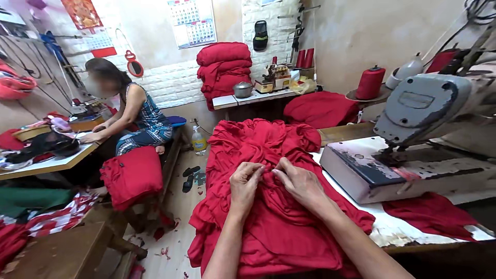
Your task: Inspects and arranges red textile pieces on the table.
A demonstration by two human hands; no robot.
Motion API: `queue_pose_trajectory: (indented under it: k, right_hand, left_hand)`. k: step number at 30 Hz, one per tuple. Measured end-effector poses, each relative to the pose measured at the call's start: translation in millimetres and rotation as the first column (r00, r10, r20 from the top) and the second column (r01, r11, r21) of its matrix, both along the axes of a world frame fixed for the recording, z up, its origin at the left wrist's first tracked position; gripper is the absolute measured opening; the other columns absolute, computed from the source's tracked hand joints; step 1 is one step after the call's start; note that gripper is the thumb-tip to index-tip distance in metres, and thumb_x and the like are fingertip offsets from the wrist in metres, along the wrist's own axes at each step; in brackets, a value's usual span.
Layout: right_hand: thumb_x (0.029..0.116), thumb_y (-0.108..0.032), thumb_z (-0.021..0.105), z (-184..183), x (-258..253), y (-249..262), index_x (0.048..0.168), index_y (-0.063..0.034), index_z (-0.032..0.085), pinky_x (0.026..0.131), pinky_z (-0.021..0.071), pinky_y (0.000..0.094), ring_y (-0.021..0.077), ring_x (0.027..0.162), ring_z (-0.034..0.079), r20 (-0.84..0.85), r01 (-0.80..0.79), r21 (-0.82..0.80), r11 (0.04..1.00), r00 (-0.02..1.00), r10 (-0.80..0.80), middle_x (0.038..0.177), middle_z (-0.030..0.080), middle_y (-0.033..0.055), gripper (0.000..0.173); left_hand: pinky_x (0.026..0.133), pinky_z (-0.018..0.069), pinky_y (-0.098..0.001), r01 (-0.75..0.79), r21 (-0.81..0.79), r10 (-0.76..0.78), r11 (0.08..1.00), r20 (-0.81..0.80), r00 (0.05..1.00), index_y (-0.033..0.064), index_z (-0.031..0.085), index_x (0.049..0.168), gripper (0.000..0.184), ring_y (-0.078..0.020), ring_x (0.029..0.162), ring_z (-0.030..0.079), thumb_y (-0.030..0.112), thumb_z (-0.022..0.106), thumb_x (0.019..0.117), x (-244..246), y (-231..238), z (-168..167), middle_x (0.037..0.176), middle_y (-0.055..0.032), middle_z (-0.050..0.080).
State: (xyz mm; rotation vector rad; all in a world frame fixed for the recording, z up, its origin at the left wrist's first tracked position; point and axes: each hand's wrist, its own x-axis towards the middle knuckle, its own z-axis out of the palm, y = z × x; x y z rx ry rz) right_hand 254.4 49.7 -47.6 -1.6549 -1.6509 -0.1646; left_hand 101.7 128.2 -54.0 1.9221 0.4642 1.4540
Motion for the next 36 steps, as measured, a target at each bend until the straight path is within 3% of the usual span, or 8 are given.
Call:
queue_pose_trajectory:
  k: [3,5,8,12,17,22,30,36]
  right_hand:
    - [0.1059,-0.029,0.052,-7.8,14.3,-7.7,0.115,0.0005,0.063,0.070,0.0549,0.0520,0.0298,0.079,0.069,-0.196,-0.002,0.063,0.998,0.980,0.014,0.090,0.069,0.0149,0.033]
    - [0.1039,-0.037,0.054,-13.4,21.6,-13.0,0.114,-0.0031,0.063,0.066,0.0521,0.0373,0.0152,0.071,0.061,-0.337,-0.030,0.108,0.994,0.939,0.065,0.084,0.064,0.0058,0.037]
    - [0.0958,-0.039,0.066,-12.7,20.6,-25.4,0.107,-0.0055,0.067,0.063,0.0465,0.0307,0.0079,0.065,0.053,-0.442,-0.122,0.034,0.992,0.888,0.124,0.076,0.058,-0.0009,0.036]
    - [0.0970,-0.022,0.064,-20.0,2.3,-38.0,0.101,-0.0044,0.074,0.068,0.0513,0.0432,0.0185,0.072,0.063,-0.334,-0.088,-0.034,0.996,0.940,0.072,0.082,0.069,0.0075,0.020]
    - [0.0950,-0.018,0.061,-37.4,-25.5,-46.6,0.095,-0.0070,0.073,0.058,0.0517,0.0294,0.0103,0.065,0.063,-0.245,0.015,0.240,0.971,0.969,0.045,0.077,0.068,0.0021,0.016]
    - [0.0901,-0.015,0.064,-53.5,-50.6,-49.3,0.092,-0.0059,0.073,0.058,0.0554,0.0290,0.0135,0.066,0.068,-0.110,0.045,0.408,0.912,0.994,0.001,0.077,0.072,0.0038,0.013]
    - [0.0837,-0.011,0.066,-60.8,-51.5,-45.5,0.087,-0.0060,0.069,0.052,0.0520,0.0307,0.0157,0.059,0.065,-0.025,-0.012,0.396,0.918,0.999,0.024,0.069,0.066,0.0039,0.007]
    - [0.1013,-0.038,0.054,-45.9,-32.4,-57.1,0.121,0.0002,0.060,0.056,0.0541,0.0416,0.0226,0.070,0.068,-0.134,0.025,0.204,0.979,0.991,0.003,0.087,0.069,0.0094,0.043]
  left_hand:
    - [0.074,0.0573,-0.0197,0.147,0.031,-0.147,0.989,-0.008,0.989,-0.0056,0.074,0.099,0.013,-0.0049,0.081,0.066,0.001,0.064,0.0955,-6.5,-4.5,-2.1,0.097,-0.0083,0.070]
    - [0.075,0.0570,-0.0188,0.157,0.109,-0.153,0.982,-0.041,0.987,-0.0068,0.074,0.098,0.013,-0.0047,0.082,0.066,0.001,0.065,0.0944,-5.6,-9.9,-5.2,0.097,-0.0104,0.071]
    - [0.082,0.0580,-0.0232,0.123,0.189,-0.110,0.974,-0.076,0.991,-0.0071,0.075,0.098,0.013,-0.0107,0.087,0.069,0.000,0.065,0.0936,-2.1,-16.3,-10.3,0.098,-0.0141,0.072]
    - [0.077,0.0581,-0.0221,0.035,0.164,-0.017,0.986,-0.112,0.994,-0.0066,0.075,0.098,0.013,-0.0100,0.081,0.069,0.000,0.064,0.0939,-5.2,-33.3,-13.7,0.095,-0.0135,0.072]
    - [0.071,0.0568,-0.0207,0.040,-0.076,-0.055,0.996,-0.218,0.974,-0.0044,0.074,0.100,0.018,-0.0060,0.076,0.066,0.007,0.059,0.0991,-15.1,-56.4,-21.8,0.092,-0.0087,0.069]
    - [0.066,0.0555,-0.0187,0.108,-0.328,-0.146,0.939,-0.093,0.985,-0.0038,0.073,0.098,0.016,-0.0025,0.071,0.064,0.004,0.058,0.0984,-15.2,-60.8,-25.8,0.086,-0.0025,0.068]
    - [0.057,0.0523,-0.0182,0.203,-0.534,-0.203,0.821,0.060,0.977,-0.0017,0.072,0.094,0.013,-0.0022,0.061,0.061,-0.001,0.059,0.0957,-22.8,-61.7,-16.8,0.074,0.0010,0.069]
    - [0.056,0.0489,-0.0165,0.199,-0.441,-0.185,0.875,0.075,0.980,-0.0016,0.070,0.093,0.012,0.0001,0.061,0.058,-0.001,0.059,0.0942,-26.1,-61.6,-24.6,0.074,0.0031,0.066]
